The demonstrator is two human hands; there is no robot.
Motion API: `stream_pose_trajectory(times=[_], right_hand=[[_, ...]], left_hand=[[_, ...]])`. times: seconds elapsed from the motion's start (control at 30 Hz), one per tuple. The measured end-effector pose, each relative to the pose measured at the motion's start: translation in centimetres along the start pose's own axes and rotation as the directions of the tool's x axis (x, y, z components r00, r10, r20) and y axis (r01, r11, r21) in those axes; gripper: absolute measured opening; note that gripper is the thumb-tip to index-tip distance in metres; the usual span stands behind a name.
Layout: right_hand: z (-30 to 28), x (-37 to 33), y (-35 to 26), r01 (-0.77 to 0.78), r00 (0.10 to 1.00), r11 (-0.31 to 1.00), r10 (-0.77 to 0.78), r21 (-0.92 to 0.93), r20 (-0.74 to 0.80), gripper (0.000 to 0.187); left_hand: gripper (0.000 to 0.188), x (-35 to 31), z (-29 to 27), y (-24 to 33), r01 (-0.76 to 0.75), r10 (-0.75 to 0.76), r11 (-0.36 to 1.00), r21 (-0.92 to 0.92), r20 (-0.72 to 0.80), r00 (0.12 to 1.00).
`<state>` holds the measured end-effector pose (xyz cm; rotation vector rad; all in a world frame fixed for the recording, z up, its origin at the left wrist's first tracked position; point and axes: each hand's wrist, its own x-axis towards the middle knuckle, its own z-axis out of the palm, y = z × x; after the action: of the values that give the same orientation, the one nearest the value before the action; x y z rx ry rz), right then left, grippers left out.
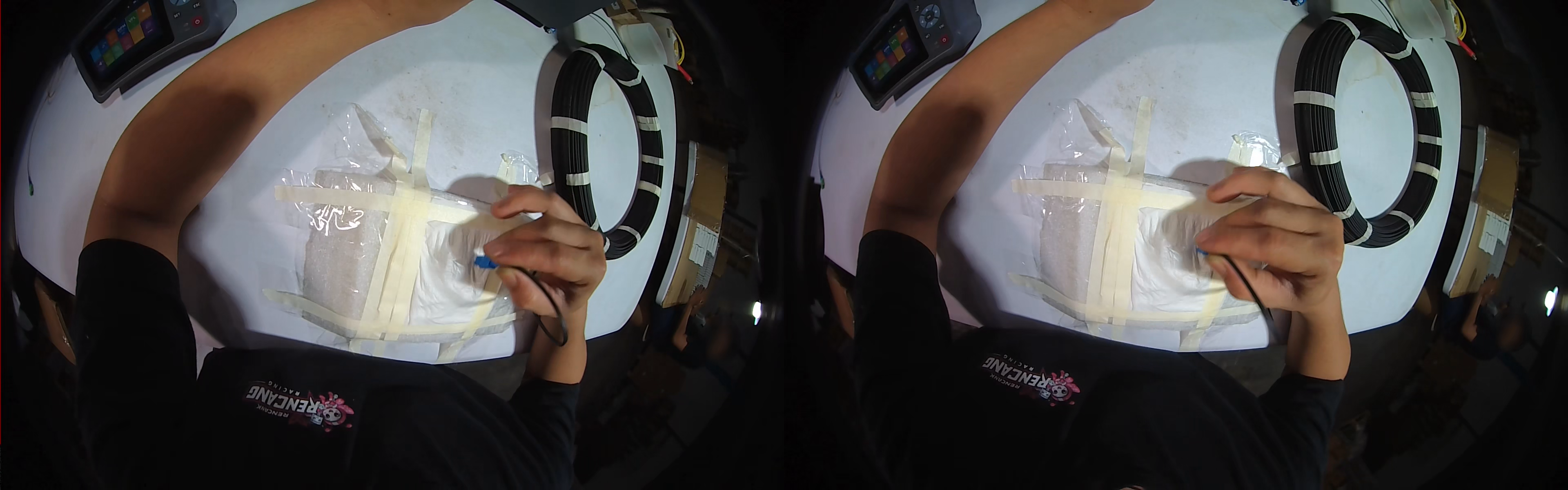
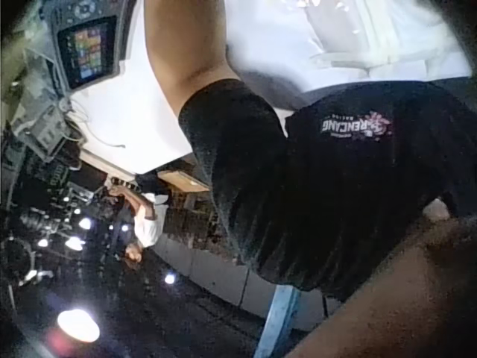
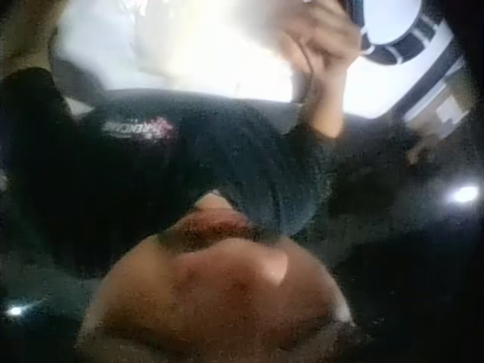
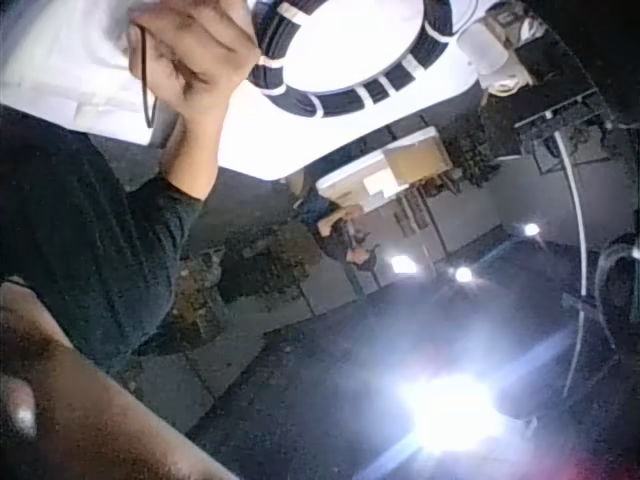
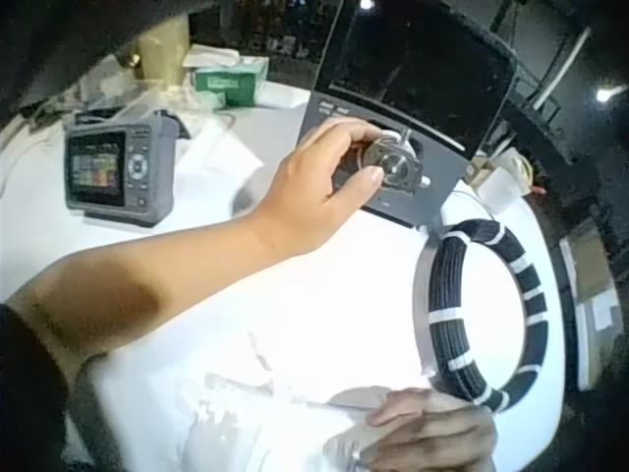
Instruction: Connecting and checking a fiber optic connector using an inspection probe and a testing monitor.
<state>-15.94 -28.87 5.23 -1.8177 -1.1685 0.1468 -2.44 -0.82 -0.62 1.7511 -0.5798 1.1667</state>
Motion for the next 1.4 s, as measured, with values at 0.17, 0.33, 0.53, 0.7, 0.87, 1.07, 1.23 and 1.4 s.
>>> stream_pose_trajectory(times=[0.17,0.33,0.53,0.7,0.87,1.07,1.23,1.4], right_hand=[[0.1,-0.07,-0.03,0.033,0.998,0.999,-0.035,0.038,0.045,0.019],[-0.06,-0.25,0.13,-0.034,0.998,0.999,0.033,-0.023,-0.061,0.02],[0.02,-0.07,-0.32,0.014,0.995,0.999,-0.017,0.03,0.102,0.021],[-0.11,-0.24,0.04,-0.042,0.997,0.999,0.04,-0.026,-0.064,0.022],[-0.14,-0.16,0.26,0.007,1.0,1.0,-0.008,0.023,0.011,0.023],[-0.08,-0.03,0.07,0.006,1.0,0.998,-0.007,0.069,0.01,0.023],[-0.38,-0.31,0.27,-0.003,1.0,1.0,0.003,-0.004,-0.025,0.025],[-0.27,-0.43,0.22,0.045,0.993,0.993,-0.056,0.108,0.105,0.023]], left_hand=[[0.035,-0.08,-0.11,-0.12,-0.02,0.02,0.999,0.034,-0.006,1.0],[0.035,-0.07,0.1,-0.17,0.002,-0.002,1.0,-0.011,0.004,1.0],[0.035,0.0,-0.02,0.24,-0.003,0.003,1.0,0.004,0.005,1.0],[0.035,-0.04,0.07,-0.29,-0.002,0.002,1.0,0.005,-0.002,1.0],[0.035,0.03,0.07,-0.44,-0.035,0.036,0.999,0.024,-0.006,0.999],[0.035,-0.06,-0.04,-0.37,-0.042,0.042,0.998,0.042,-0.008,0.999],[0.036,0.02,-0.06,0.34,-0.008,0.008,0.999,0.033,0.003,1.0],[0.036,0.05,-0.19,-0.18,-0.025,0.025,0.999,0.036,0.004,1.0]])
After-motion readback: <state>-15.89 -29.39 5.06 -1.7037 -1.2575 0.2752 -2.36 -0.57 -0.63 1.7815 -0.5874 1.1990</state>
